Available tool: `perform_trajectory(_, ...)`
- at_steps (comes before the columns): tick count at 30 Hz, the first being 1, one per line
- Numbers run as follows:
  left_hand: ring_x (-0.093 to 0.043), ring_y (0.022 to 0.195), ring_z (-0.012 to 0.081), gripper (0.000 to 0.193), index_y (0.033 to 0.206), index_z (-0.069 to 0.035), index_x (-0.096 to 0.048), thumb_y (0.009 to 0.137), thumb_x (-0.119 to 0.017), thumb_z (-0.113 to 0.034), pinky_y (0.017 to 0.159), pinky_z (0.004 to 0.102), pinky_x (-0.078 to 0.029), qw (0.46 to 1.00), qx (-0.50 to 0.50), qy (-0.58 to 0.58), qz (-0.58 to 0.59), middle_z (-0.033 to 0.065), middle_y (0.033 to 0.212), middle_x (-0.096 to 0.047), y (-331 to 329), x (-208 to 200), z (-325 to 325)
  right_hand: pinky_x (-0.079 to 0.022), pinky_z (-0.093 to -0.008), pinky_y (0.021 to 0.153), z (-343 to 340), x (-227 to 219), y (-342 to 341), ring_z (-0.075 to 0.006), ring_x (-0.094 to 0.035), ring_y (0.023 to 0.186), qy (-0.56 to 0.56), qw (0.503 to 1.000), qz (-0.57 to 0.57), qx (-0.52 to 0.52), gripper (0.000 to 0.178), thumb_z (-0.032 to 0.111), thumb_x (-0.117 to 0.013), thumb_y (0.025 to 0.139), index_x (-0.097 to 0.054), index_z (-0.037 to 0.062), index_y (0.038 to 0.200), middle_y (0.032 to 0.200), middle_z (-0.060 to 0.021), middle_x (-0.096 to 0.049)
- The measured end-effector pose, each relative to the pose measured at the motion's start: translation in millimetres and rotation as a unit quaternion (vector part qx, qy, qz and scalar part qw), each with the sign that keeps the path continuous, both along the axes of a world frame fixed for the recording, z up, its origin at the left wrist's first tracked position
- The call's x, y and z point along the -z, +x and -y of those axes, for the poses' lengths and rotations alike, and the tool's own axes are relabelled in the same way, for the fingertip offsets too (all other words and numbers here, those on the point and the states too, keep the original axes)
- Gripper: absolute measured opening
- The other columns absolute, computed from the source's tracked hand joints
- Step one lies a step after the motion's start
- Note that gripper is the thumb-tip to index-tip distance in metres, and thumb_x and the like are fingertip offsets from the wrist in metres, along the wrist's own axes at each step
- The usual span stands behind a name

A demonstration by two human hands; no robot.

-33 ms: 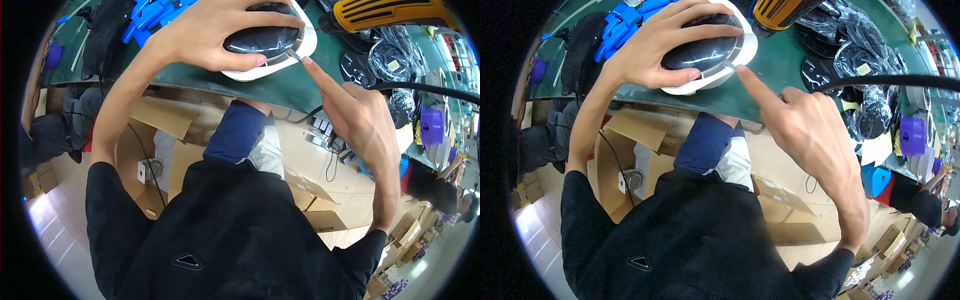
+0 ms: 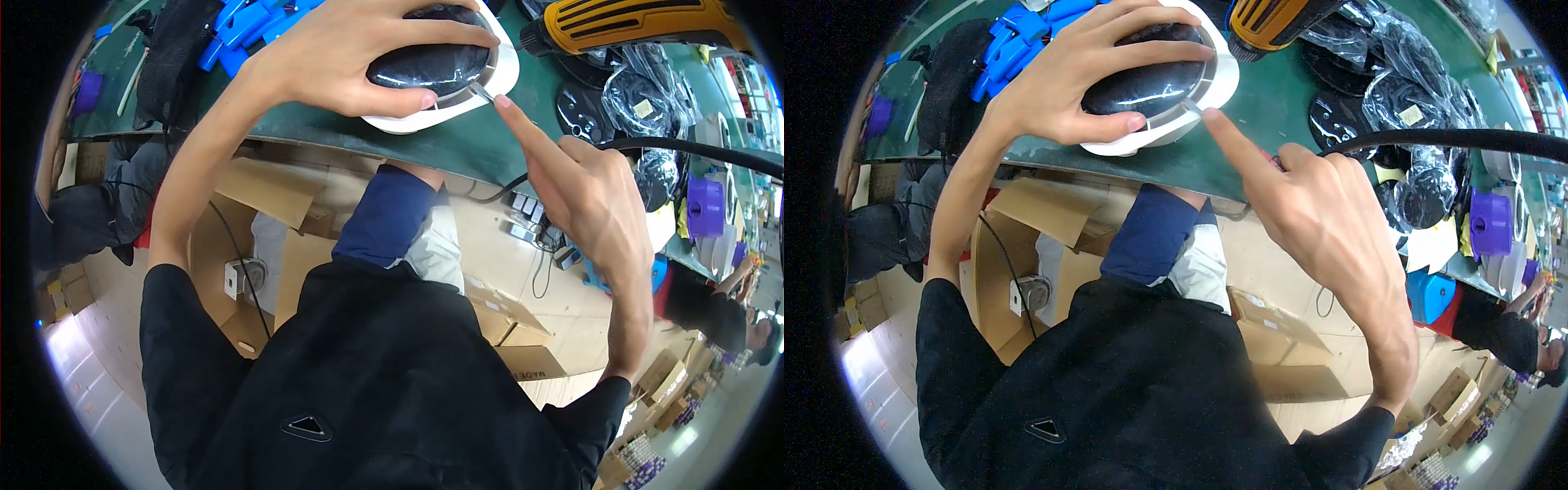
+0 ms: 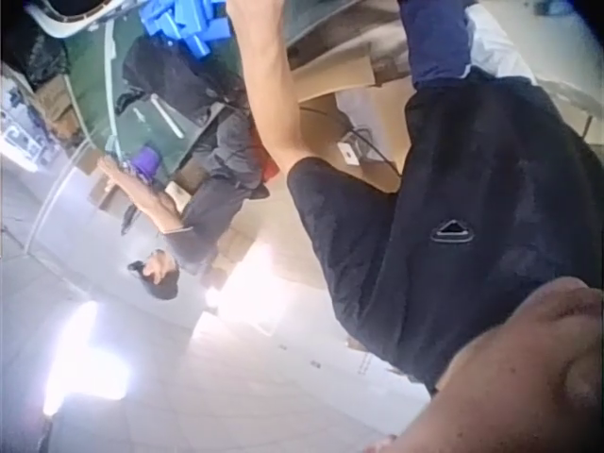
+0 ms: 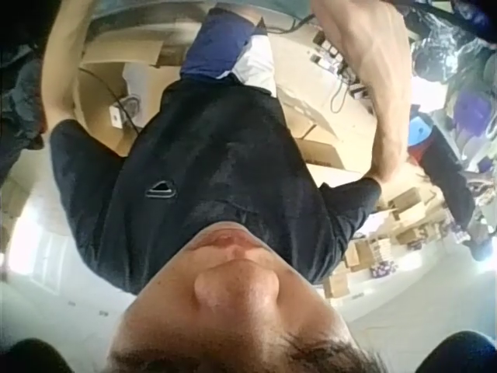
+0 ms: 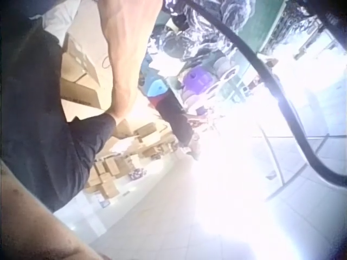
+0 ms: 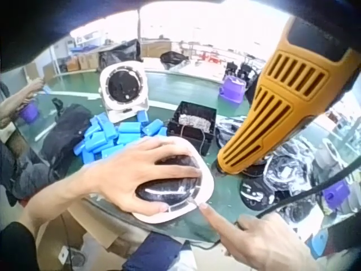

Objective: The person assembles an electronic fan by installing a circuit board, fan blade, and battery pack into a plastic casing, then securing the electric fan housing with an electric screwdriver.

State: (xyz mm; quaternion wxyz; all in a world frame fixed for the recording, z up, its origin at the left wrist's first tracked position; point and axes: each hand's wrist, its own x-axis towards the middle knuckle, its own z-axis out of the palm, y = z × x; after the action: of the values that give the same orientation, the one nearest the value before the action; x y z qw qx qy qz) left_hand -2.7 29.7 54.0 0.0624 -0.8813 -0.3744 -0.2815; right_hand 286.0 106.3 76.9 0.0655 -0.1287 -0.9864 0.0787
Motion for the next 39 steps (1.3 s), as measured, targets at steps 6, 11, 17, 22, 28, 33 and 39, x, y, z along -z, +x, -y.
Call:
perform_trajectory(6, -0.049, 0.125, 0.0396, 0.069, 0.138, -0.008, -0.056, 0.079, -0.066, -0.041, 0.105, 0.0514, -0.039, 0.991, 0.071, 0.117, 0.007, 0.0204, 0.138, -0.049, -7.1, 21.6, -20.1, -0.041, -0.0401, 0.046, -30.7, 3.7, -1.0, -0.0222, -0.049, 0.046, 0.027, 0.997, 0.003, -0.076, 0.065, 0.002, -0.07, 0.084, -0.057, 0.0222, 0.144, 0.059, -0.0058, -0.046)
perform_trajectory(11, -0.049, 0.125, 0.0394, 0.07, 0.139, -0.01, -0.056, 0.077, -0.067, -0.041, 0.104, 0.0514, -0.039, 0.99, 0.05, 0.126, -0.027, 0.02, 0.138, -0.049, -12.2, 26.5, -19.8, -0.042, -0.0363, 0.043, -34.2, 13.4, -1.1, -0.0192, -0.05, 0.045, 0.028, 0.994, -0.017, -0.107, 0.063, 0.005, -0.07, 0.085, -0.056, 0.0207, 0.145, 0.059, -0.0048, -0.049)
perform_trajectory(17, -0.05, 0.123, 0.0401, 0.07, 0.14, -0.013, -0.055, 0.077, -0.067, -0.041, 0.104, 0.0516, -0.04, 0.993, 0.035, 0.11, -0.015, 0.0201, 0.138, -0.049, -3.4, 14.0, -12.6, -0.044, -0.0358, 0.043, -10.6, 22.6, 1.6, -0.0203, -0.054, 0.045, -0.016, 0.998, -0.051, -0.034, 0.056, 0.008, -0.069, 0.087, -0.058, 0.0168, 0.142, 0.057, -0.0073, -0.052)
perform_trajectory(22, -0.051, 0.121, 0.0409, 0.067, 0.141, -0.012, -0.056, 0.08, -0.066, -0.039, 0.103, 0.0509, -0.041, 0.993, 0.038, 0.112, -0.016, 0.0201, 0.138, -0.049, -6.6, 15.5, -12.9, -0.046, -0.0393, 0.056, -17.0, -12.3, -10.8, -0.0286, -0.058, 0.051, -0.126, 0.991, -0.017, -0.043, 0.047, 0.003, -0.061, 0.092, -0.062, 0.0122, 0.138, 0.06, -0.0146, -0.056)
perform_trajectory(28, -0.051, 0.121, 0.0405, 0.061, 0.14, -0.012, -0.057, 0.084, -0.064, -0.035, 0.103, 0.0501, -0.041, 0.995, 0.006, 0.096, -0.032, 0.0199, 0.139, -0.049, -5.2, 12.1, -7.3, -0.047, -0.0414, 0.055, -14.0, -16.1, -1.4, -0.0338, -0.06, 0.055, -0.131, 0.99, -0.018, -0.055, 0.042, 0.006, -0.064, 0.089, -0.065, 0.0112, 0.131, 0.062, -0.0174, -0.059)
perform_trajectory(33, -0.05, 0.122, 0.0399, 0.062, 0.14, -0.013, -0.057, 0.084, -0.064, -0.037, 0.104, 0.0503, -0.04, 0.999, -0.019, -0.023, 0.03, 0.0203, 0.139, -0.049, -2.9, 8.3, -3.3, -0.045, -0.04, 0.051, -0.4, -1.0, 8.0, -0.0286, -0.056, 0.05, -0.066, 0.998, -0.012, -0.01, 0.055, 0.007, -0.066, 0.088, -0.057, 0.0142, 0.142, 0.058, -0.0098, -0.054)
perform_trajectory(39, -0.05, 0.123, 0.0395, 0.062, 0.138, -0.007, -0.058, 0.085, -0.062, -0.038, 0.106, 0.0492, -0.038, 0.996, 0.054, 0.066, 0.041, 0.0212, 0.138, -0.051, -6.2, 14.6, -8.7, -0.045, -0.0398, 0.055, 8.7, -3.3, 0.7, -0.0291, -0.057, 0.054, -0.083, 0.996, -0.003, 0.022, 0.053, -0.001, -0.063, 0.089, -0.059, 0.0138, 0.141, 0.067, -0.0143, -0.06)
